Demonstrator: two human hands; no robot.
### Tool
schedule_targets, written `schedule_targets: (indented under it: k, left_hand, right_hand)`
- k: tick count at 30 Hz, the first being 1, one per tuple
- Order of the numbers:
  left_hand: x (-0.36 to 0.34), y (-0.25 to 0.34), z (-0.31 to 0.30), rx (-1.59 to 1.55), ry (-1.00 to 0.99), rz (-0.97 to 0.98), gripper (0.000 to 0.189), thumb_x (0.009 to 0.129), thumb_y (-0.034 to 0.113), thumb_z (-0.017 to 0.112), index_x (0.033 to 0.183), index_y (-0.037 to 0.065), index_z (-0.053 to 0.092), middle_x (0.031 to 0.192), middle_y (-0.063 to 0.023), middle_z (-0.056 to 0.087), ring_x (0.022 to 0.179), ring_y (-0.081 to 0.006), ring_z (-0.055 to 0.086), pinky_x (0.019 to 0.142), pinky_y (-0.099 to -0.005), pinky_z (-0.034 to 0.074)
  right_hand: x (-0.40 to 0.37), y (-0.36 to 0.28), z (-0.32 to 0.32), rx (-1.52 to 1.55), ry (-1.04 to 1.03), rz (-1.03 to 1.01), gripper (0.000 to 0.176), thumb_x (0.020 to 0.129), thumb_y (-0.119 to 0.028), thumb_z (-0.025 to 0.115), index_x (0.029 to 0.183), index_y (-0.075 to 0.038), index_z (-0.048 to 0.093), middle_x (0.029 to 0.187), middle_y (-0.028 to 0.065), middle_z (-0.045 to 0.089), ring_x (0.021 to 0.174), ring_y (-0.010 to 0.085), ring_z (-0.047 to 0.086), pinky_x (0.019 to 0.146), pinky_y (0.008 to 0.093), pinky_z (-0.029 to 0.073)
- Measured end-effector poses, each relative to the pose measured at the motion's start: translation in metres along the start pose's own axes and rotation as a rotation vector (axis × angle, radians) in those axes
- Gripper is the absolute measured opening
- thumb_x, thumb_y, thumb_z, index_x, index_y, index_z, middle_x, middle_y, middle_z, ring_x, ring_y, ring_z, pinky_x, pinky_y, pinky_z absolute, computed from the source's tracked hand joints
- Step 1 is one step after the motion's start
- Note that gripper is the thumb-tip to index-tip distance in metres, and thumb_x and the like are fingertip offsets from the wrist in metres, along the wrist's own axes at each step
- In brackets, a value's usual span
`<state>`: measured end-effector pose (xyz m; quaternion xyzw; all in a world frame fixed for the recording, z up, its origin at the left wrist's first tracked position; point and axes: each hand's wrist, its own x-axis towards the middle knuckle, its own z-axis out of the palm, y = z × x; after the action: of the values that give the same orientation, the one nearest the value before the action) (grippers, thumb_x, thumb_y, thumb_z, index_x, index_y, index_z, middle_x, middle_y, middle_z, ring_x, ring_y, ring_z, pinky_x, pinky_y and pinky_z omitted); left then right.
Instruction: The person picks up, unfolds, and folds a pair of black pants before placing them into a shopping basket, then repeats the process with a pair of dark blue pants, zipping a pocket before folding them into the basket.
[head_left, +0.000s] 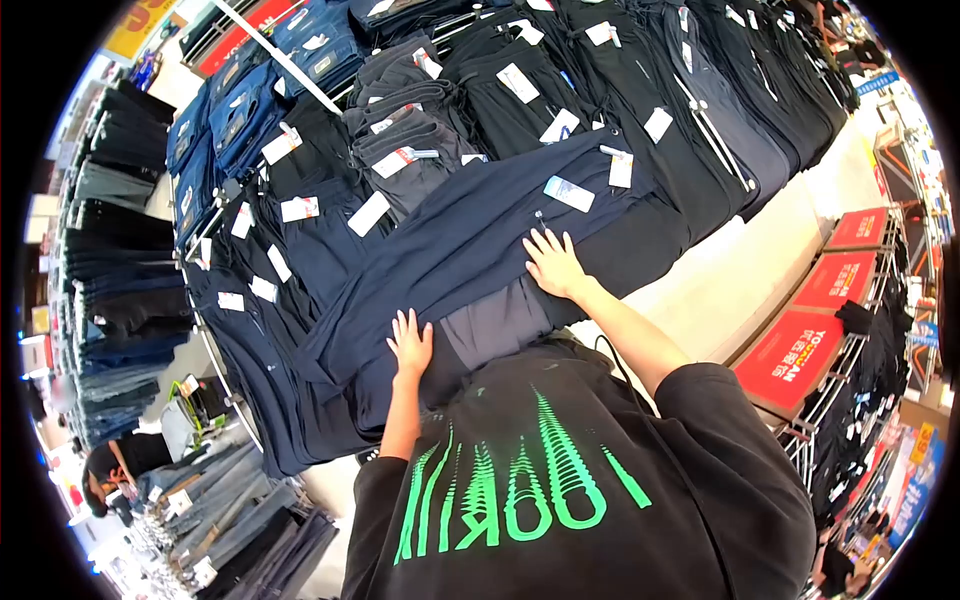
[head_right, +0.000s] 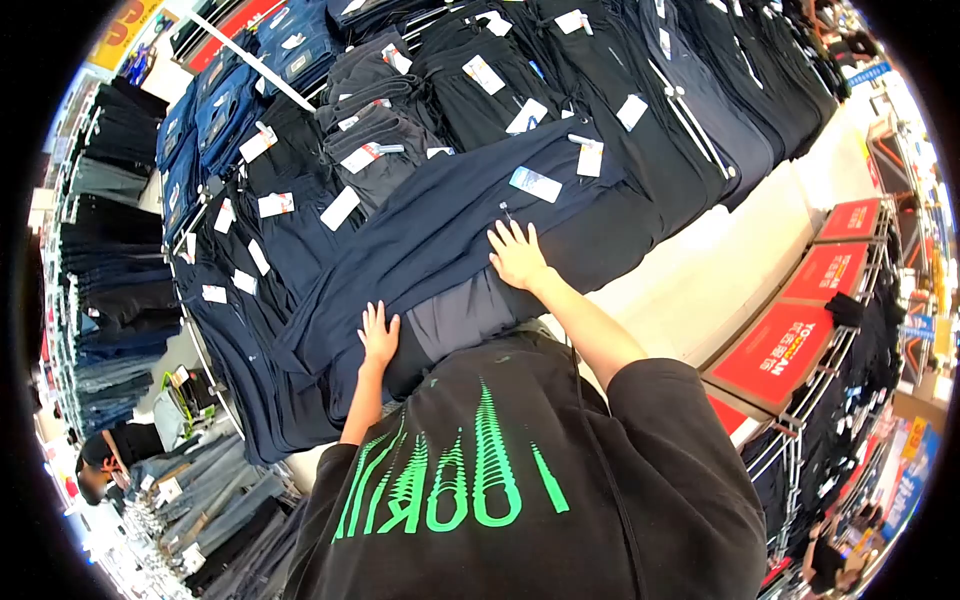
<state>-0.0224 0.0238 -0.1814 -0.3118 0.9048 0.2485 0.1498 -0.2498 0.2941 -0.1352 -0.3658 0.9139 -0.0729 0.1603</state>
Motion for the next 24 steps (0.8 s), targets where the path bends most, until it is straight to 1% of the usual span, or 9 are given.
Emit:
schedule_targets:
  k: [3, 11, 15, 17, 19, 20, 21, 22, 24]
  left_hand:
    - [0.002, 0.008, -0.008, 0.015, -0.058, -0.059, 0.064, 0.09, 0.045, 0.044, 0.143, 0.013, 0.025, 0.151, -0.0122, 0.011, 0.139, -0.033, 0.008, 0.105, -0.0616, 0.01]
    - [0.003, -0.006, -0.017, 0.081, 0.027, -0.086, 0.066, 0.09, 0.05, 0.042, 0.143, 0.016, 0.024, 0.151, -0.0114, 0.012, 0.139, -0.0329, 0.009, 0.102, -0.0649, 0.015]
    - [0.006, -0.012, -0.017, 0.194, 0.084, -0.027, 0.06, 0.091, 0.048, 0.039, 0.142, 0.018, 0.028, 0.149, -0.012, 0.017, 0.138, -0.0325, 0.014, 0.1, -0.0635, 0.023]
    - [0.01, -0.016, -0.019, 0.259, 0.108, 0.026, 0.055, 0.092, 0.046, 0.039, 0.139, 0.017, 0.034, 0.147, -0.0135, 0.024, 0.135, -0.0328, 0.021, 0.099, -0.0585, 0.029]
    - [0.013, -0.027, -0.013, 0.296, 0.255, 0.156, 0.043, 0.093, 0.038, 0.043, 0.128, 0.013, 0.05, 0.137, -0.0157, 0.04, 0.124, -0.0329, 0.04, 0.093, -0.0479, 0.04]
    - [0.015, -0.034, -0.01, 0.308, 0.285, 0.197, 0.04, 0.091, 0.035, 0.046, 0.123, 0.012, 0.054, 0.13, -0.0149, 0.045, 0.116, -0.0319, 0.045, 0.089, -0.0453, 0.042]
    - [0.013, -0.032, -0.012, 0.324, 0.316, 0.235, 0.036, 0.09, 0.032, 0.049, 0.118, 0.011, 0.058, 0.123, -0.0141, 0.051, 0.108, -0.0309, 0.051, 0.084, -0.0427, 0.044]
    - [0.011, -0.029, -0.014, 0.29, 0.366, 0.285, 0.03, 0.088, 0.027, 0.053, 0.109, 0.009, 0.062, 0.106, -0.0113, 0.056, 0.093, -0.0275, 0.055, 0.077, -0.0393, 0.046]
    - [0.004, -0.021, -0.015, 0.264, 0.355, 0.262, 0.024, 0.086, 0.023, 0.055, 0.103, 0.007, 0.059, 0.096, -0.0117, 0.054, 0.09, -0.0287, 0.055, 0.074, -0.0399, 0.046]
  right_hand:
    - [0.001, -0.026, 0.003, -0.089, -0.137, -0.013, 0.057, 0.092, -0.04, 0.039, 0.137, -0.006, 0.035, 0.147, 0.0131, 0.024, 0.136, 0.0345, 0.017, 0.109, 0.0527, 0.011]
    - [-0.008, -0.056, 0.015, -0.261, -0.218, -0.023, 0.058, 0.089, -0.031, 0.044, 0.138, -0.002, 0.032, 0.146, 0.015, 0.025, 0.135, 0.0322, 0.021, 0.11, 0.0455, 0.016]
    - [-0.019, -0.054, 0.017, -0.181, -0.12, -0.055, 0.052, 0.085, -0.027, 0.048, 0.131, -0.002, 0.042, 0.139, 0.0139, 0.037, 0.129, 0.0281, 0.034, 0.105, 0.0417, 0.025]
    - [-0.028, -0.051, 0.026, -0.211, 0.109, -0.125, 0.041, 0.083, -0.026, 0.05, 0.117, -0.003, 0.054, 0.125, 0.0115, 0.051, 0.115, 0.024, 0.047, 0.092, 0.0381, 0.035]
    - [-0.034, -0.052, 0.021, -0.194, 0.107, -0.155, 0.032, 0.083, -0.025, 0.051, 0.105, -0.005, 0.059, 0.111, 0.0089, 0.058, 0.102, 0.0227, 0.054, 0.085, 0.0372, 0.037]
    - [-0.034, -0.047, 0.028, -0.184, 0.201, -0.211, 0.025, 0.082, -0.024, 0.051, 0.095, -0.006, 0.062, 0.099, 0.0071, 0.061, 0.092, 0.0221, 0.057, 0.08, 0.0367, 0.038]
    - [-0.034, -0.044, 0.024, -0.115, 0.118, -0.222, 0.024, 0.082, -0.023, 0.051, 0.096, -0.007, 0.062, 0.095, 0.0073, 0.061, 0.09, 0.0241, 0.057, 0.08, 0.0369, 0.038]
    - [-0.033, -0.039, 0.019, -0.004, 0.115, -0.221, 0.022, 0.082, -0.022, 0.052, 0.095, -0.008, 0.062, 0.096, 0.0077, 0.06, 0.091, 0.0247, 0.056, 0.081, 0.0374, 0.038]
    - [-0.033, -0.022, 0.001, 0.105, 0.181, -0.203, 0.02, 0.081, -0.02, 0.054, 0.095, -0.008, 0.062, 0.098, 0.0084, 0.058, 0.094, 0.0259, 0.054, 0.081, 0.0387, 0.038]
